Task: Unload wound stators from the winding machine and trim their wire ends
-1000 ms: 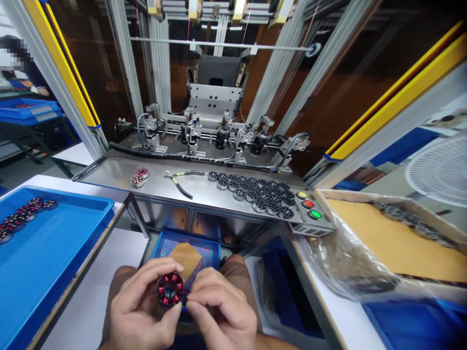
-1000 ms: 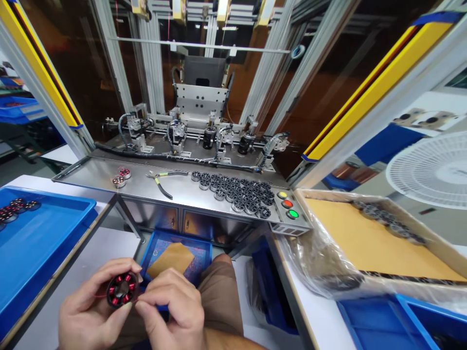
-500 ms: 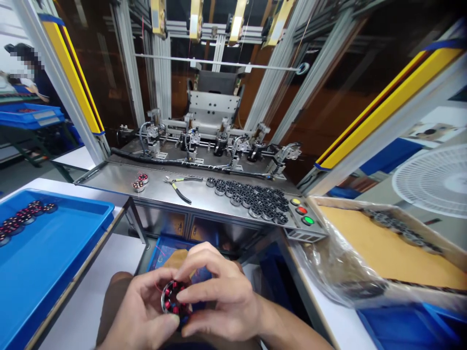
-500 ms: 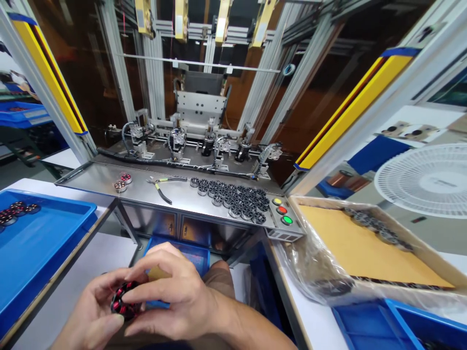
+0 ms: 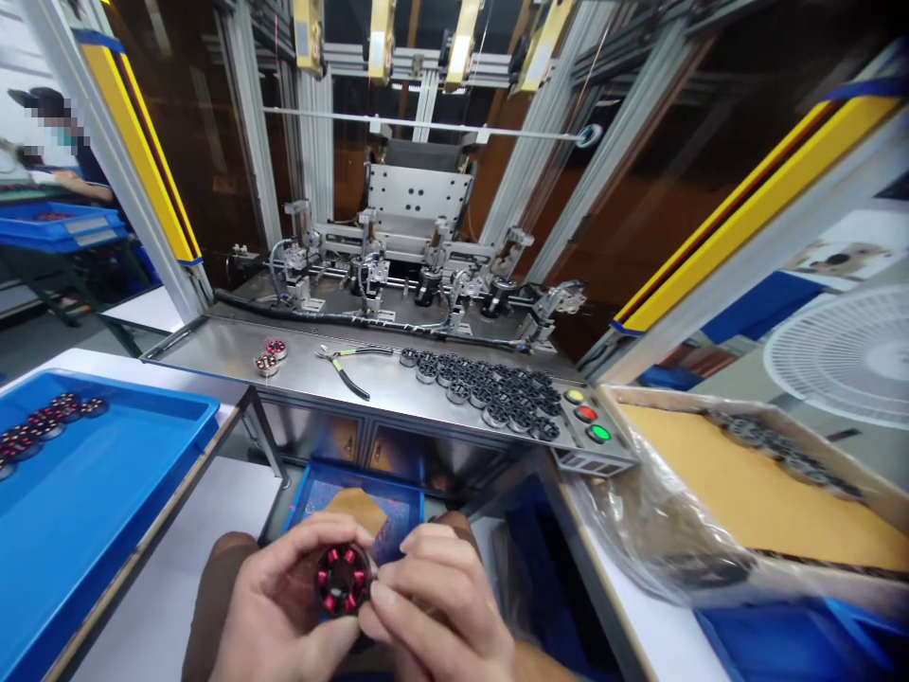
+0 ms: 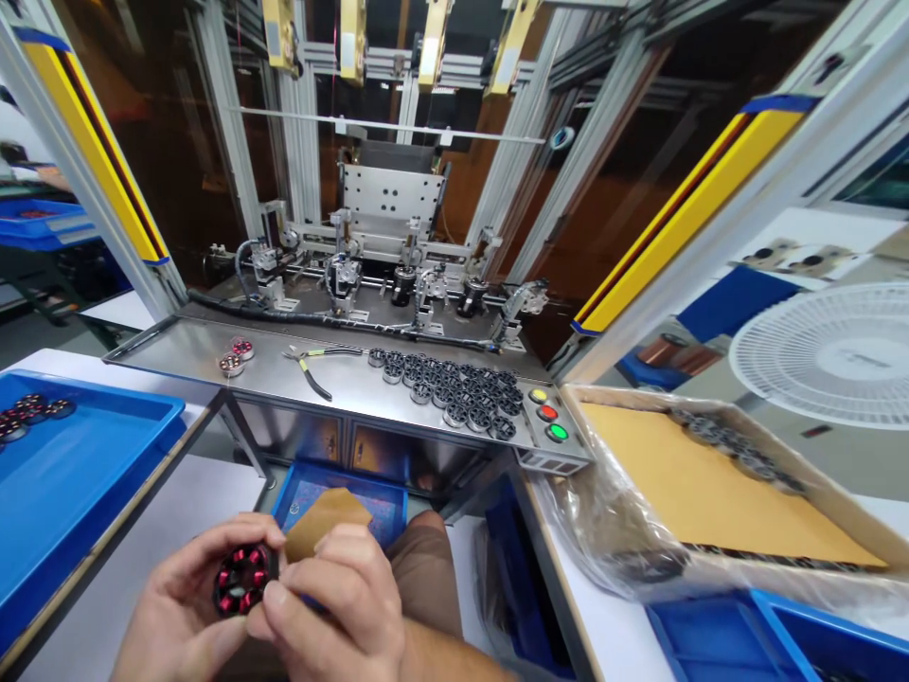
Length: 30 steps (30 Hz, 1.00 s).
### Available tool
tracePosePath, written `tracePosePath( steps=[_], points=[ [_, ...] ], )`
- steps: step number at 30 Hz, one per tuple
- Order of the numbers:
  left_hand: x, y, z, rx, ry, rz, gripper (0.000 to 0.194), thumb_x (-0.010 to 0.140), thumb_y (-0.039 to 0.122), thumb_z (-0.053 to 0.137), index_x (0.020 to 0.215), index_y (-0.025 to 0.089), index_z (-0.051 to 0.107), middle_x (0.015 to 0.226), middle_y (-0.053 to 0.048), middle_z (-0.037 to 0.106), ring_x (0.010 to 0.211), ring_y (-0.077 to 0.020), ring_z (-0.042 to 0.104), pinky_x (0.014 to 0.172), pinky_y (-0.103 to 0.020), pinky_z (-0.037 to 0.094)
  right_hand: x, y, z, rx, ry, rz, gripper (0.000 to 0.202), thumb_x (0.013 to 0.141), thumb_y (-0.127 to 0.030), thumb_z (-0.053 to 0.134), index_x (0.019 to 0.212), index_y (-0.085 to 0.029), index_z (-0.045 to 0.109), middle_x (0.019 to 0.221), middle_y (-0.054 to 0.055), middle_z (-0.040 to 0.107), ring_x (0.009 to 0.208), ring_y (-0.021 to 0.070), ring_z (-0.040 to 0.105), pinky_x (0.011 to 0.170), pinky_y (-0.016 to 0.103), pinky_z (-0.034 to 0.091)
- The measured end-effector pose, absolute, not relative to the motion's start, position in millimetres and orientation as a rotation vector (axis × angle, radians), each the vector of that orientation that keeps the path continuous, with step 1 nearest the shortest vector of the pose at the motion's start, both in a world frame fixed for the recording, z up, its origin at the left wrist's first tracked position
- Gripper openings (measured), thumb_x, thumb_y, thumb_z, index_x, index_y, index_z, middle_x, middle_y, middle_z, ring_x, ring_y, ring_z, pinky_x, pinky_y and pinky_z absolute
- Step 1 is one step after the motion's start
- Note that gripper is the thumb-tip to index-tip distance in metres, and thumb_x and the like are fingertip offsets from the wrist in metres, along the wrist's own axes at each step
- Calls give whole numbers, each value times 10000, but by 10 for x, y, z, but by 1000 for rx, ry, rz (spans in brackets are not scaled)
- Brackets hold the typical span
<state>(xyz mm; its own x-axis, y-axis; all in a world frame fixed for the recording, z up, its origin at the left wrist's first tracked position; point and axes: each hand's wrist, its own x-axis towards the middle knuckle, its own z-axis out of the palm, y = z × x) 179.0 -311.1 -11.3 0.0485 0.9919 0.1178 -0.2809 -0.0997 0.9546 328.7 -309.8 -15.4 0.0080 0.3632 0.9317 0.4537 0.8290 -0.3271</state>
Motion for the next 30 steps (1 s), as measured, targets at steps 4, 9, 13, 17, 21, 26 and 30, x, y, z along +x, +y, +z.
tracePosePath(
  steps=[4,9,13,17,21,26,30],
  points=[
    [1762,-3069,-198,1425,827,1556,464,604,75,837,1001,305,769,943,-11,778,865,-160,729,774,-175,580,3116,-3125,-212,-690,-1412,-11,81,956,-162,597,969,-166,678,711,30,660,641,132,586,551,281,545],
    [1751,-3101,-304,1493,872,1626,481,641,48,812,1040,306,733,1047,-12,759,974,-168,720,814,-187,582,2916,-3158,-298,-774,-1212,272,174,973,-273,579,842,-180,645,667,13,604,592,126,582,508,245,484],
    [1763,-3133,-297,1344,895,1537,445,665,102,834,1016,351,722,1127,5,736,1031,-181,708,816,-197,573,2947,-3138,-275,-793,-1268,352,227,991,-298,541,802,-185,597,663,12,603,605,124,588,524,232,493],
    [1723,-3116,-201,1114,909,1223,606,585,465,899,1127,297,685,1068,-35,719,1026,-222,672,873,-247,539,3093,-3067,-241,-743,-1400,355,179,995,-264,524,854,-187,604,693,26,614,634,131,607,546,234,509],
    [1628,-3058,-139,1111,840,983,567,702,639,748,1072,211,694,912,-47,674,828,-185,628,726,-240,511,3197,-3029,-232,-729,-1494,383,177,999,-247,512,865,-184,610,708,28,610,646,129,606,560,234,503],
    [1600,-3016,-155,1024,821,985,475,762,605,716,1015,203,695,783,-22,663,692,-148,603,673,-239,492,3274,-3019,-187,-760,-1621,363,175,999,-231,507,863,-176,603,718,34,618,660,129,603,565,230,485],
    [1610,-3025,-198,982,827,1027,446,761,560,744,1026,204,704,768,-21,686,659,-145,620,648,-240,501,3313,-3016,-128,-775,-1690,336,174,992,-207,509,850,-167,601,706,32,626,653,122,593,581,229,475]
  ],
)
